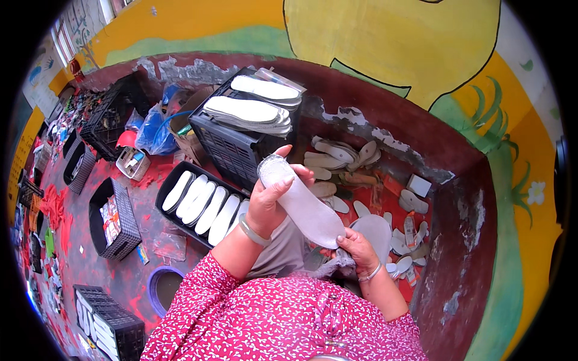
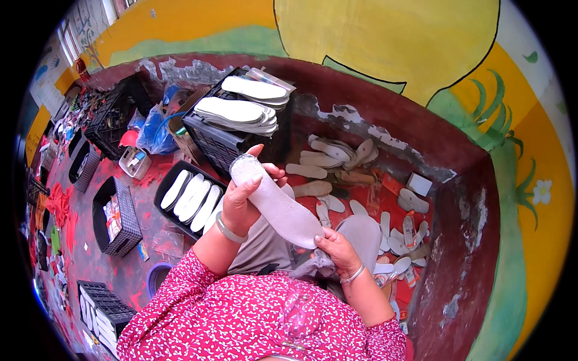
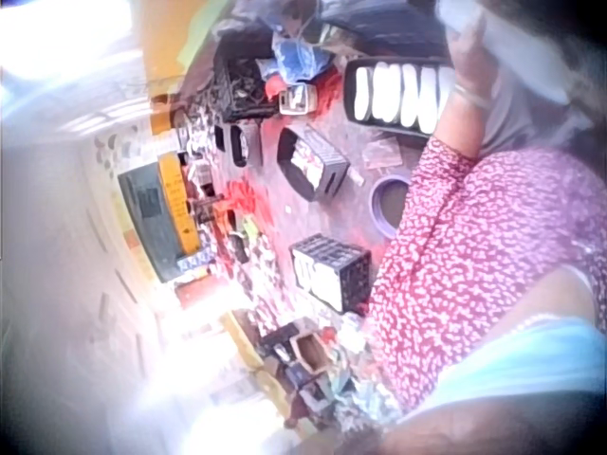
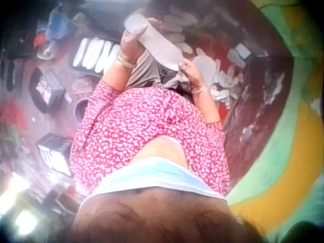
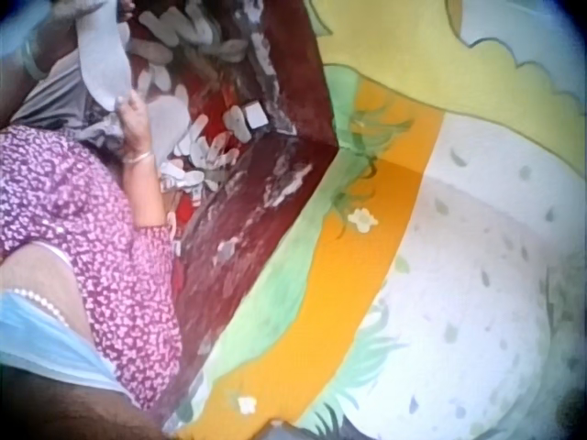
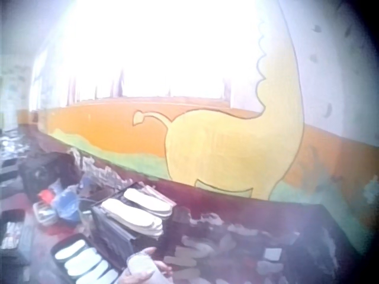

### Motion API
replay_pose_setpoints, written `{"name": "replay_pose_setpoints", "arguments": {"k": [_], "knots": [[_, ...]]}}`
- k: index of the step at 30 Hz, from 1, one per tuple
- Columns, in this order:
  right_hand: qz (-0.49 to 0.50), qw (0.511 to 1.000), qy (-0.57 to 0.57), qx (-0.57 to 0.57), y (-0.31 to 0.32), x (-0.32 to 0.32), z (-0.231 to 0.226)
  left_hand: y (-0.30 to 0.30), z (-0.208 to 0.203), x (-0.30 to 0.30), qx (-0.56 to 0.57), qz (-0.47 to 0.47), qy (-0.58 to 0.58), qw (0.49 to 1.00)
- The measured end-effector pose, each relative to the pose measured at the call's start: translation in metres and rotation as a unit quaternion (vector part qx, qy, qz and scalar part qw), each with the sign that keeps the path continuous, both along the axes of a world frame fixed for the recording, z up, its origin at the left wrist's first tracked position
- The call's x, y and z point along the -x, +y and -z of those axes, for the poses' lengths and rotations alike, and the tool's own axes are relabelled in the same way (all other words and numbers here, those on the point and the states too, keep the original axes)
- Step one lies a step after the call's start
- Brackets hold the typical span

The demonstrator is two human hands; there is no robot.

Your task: The person picks up white shoe insoles one at a time, wipes the surface of each with a small grey cloth, and places them into a black plastic crate.

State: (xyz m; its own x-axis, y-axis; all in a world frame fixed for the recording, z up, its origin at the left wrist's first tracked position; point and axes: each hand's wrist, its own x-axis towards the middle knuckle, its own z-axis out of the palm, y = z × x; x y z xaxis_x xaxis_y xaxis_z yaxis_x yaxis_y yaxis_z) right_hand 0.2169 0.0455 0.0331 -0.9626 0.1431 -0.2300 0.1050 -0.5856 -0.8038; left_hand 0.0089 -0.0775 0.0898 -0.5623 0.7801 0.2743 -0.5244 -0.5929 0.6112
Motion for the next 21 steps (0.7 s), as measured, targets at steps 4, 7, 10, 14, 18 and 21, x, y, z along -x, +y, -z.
{"name": "replay_pose_setpoints", "arguments": {"k": [4,7,10,14,18,21], "knots": [[0.008,1.000,0.002,0.023,0.000,-0.001,0.004,-0.001,0.000,-0.002,0.001,-0.005,0.004,1.000],[0.020,0.999,0.003,0.032,-0.003,-0.003,0.001,-0.003,-0.002,-0.005,0.016,-0.017,0.028,0.999],[0.019,0.998,-0.024,0.047,-0.001,-0.007,0.011,-0.002,0.002,-0.005,0.017,-0.034,0.091,0.995],[0.034,0.998,-0.024,0.052,-0.001,-0.006,0.013,0.000,0.003,-0.006,0.024,-0.099,0.213,0.972],[0.047,0.997,-0.026,0.058,-0.004,-0.003,0.009,0.003,0.008,-0.006,-0.001,-0.180,0.353,0.918],[0.056,0.997,-0.028,0.044,-0.007,-0.001,0.007,0.003,0.012,0.000,-0.013,-0.229,0.447,0.865]]}}
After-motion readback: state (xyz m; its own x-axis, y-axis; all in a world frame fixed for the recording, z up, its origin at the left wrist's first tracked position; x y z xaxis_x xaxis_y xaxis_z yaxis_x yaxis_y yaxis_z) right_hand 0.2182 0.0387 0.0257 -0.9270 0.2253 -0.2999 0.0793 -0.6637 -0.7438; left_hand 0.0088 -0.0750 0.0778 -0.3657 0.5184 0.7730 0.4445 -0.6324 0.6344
